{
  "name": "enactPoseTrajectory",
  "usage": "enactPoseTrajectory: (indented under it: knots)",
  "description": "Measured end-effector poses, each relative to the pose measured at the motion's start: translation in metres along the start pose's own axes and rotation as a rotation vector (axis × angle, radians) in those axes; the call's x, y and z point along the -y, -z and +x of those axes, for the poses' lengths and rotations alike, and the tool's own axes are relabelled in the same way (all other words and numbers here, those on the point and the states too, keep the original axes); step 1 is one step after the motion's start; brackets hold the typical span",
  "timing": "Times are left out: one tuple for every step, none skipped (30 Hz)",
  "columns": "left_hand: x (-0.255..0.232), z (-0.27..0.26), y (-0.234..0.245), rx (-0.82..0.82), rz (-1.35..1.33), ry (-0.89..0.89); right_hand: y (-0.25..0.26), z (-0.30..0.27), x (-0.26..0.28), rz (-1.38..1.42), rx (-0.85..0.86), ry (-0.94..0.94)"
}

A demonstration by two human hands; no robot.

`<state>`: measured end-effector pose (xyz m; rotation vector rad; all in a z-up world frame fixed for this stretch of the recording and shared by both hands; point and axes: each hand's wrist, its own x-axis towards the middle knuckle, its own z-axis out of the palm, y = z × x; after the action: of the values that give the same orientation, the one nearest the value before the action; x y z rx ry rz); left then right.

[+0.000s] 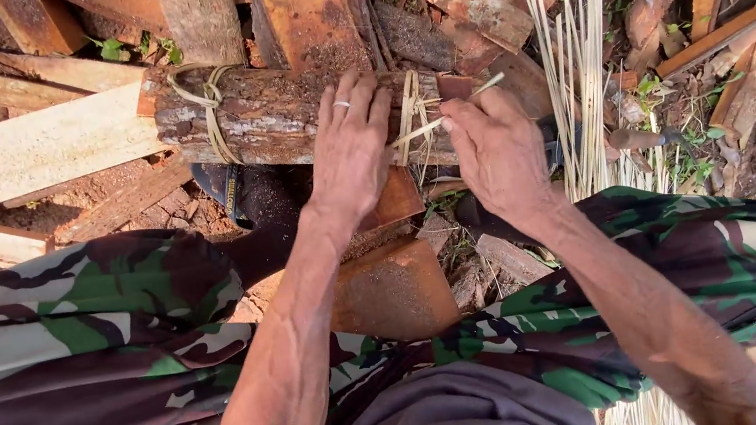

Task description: Bundling wood scraps together using a thin flexible strip of material

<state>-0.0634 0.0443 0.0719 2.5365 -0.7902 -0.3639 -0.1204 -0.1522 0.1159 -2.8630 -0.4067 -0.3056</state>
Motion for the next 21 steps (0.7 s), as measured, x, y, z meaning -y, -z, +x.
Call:
enactPoseTrajectory:
  knots:
    - [0.004, -0.009, -0.018, -0.200, 0.026, 0.010, -0.003, 0.000, 0.009, 0.212, 0.000, -0.160]
    - [0.008, -0.017, -0.036, -0.400, 0.054, 0.019, -0.006, 0.000, 0.019, 0.424, 0.001, -0.320]
    - [0.010, -0.025, -0.056, -0.402, 0.059, 0.019, -0.013, 0.001, 0.027, 0.427, -0.003, -0.317]
    - [0.012, -0.032, -0.076, -0.369, -0.068, 0.050, -0.020, 0.002, 0.036, 0.530, -0.080, -0.405]
    - [0.016, -0.040, -0.095, -0.333, -0.193, 0.077, -0.027, 0.003, 0.046, 0.634, -0.163, -0.496]
    - [0.012, -0.044, -0.091, -0.332, -0.186, 0.073, -0.030, 0.005, 0.050, 0.638, -0.170, -0.497]
    - [0.007, -0.046, -0.087, -0.343, -0.355, 0.064, -0.032, 0.008, 0.053, 0.764, -0.235, -0.583]
    - [0.002, -0.049, -0.083, -0.352, -0.524, 0.054, -0.033, 0.011, 0.056, 0.892, -0.301, -0.667]
    - [-0.001, -0.051, -0.076, -0.363, -0.519, 0.037, -0.026, 0.014, 0.065, 0.888, -0.318, -0.655]
    - [-0.004, -0.053, -0.068, -0.331, -0.656, 0.091, -0.019, 0.017, 0.073, 0.974, -0.364, -0.699]
    - [-0.008, -0.058, -0.062, -0.295, -0.794, 0.150, -0.012, 0.017, 0.083, 1.063, -0.401, -0.743]
    - [-0.004, -0.054, -0.069, -0.305, -0.791, 0.139, -0.013, 0.015, 0.085, 1.062, -0.411, -0.731]
    - [0.000, -0.055, -0.076, -0.351, -0.855, 0.166, -0.015, 0.011, 0.088, 1.061, -0.381, -0.774]
    - [0.004, -0.055, -0.084, -0.396, -0.919, 0.194, -0.018, 0.007, 0.092, 1.060, -0.351, -0.817]
    - [0.001, -0.059, -0.081, -0.405, -0.913, 0.186, -0.022, 0.000, 0.095, 1.064, -0.358, -0.807]
    - [-0.003, -0.063, -0.078, -0.366, -1.071, 0.324, -0.026, -0.006, 0.097, 1.090, -0.327, -0.863]
    - [-0.006, -0.064, -0.075, -0.324, -1.225, 0.453, -0.031, -0.010, 0.097, 1.114, -0.304, -0.915]
    - [-0.004, -0.062, -0.075, -0.333, -1.220, 0.434, -0.030, -0.006, 0.095, 1.116, -0.319, -0.900]
    - [-0.004, -0.064, -0.076, -0.250, -1.264, 0.481, -0.028, -0.005, 0.093, 1.221, -0.349, -0.955]
    - [-0.004, -0.065, -0.077, -0.166, -1.305, 0.527, -0.026, -0.004, 0.092, 1.327, -0.378, -1.008]
    - [-0.004, -0.065, -0.072, -0.165, -1.304, 0.520, -0.034, -0.008, 0.090, 1.326, -0.385, -1.006]
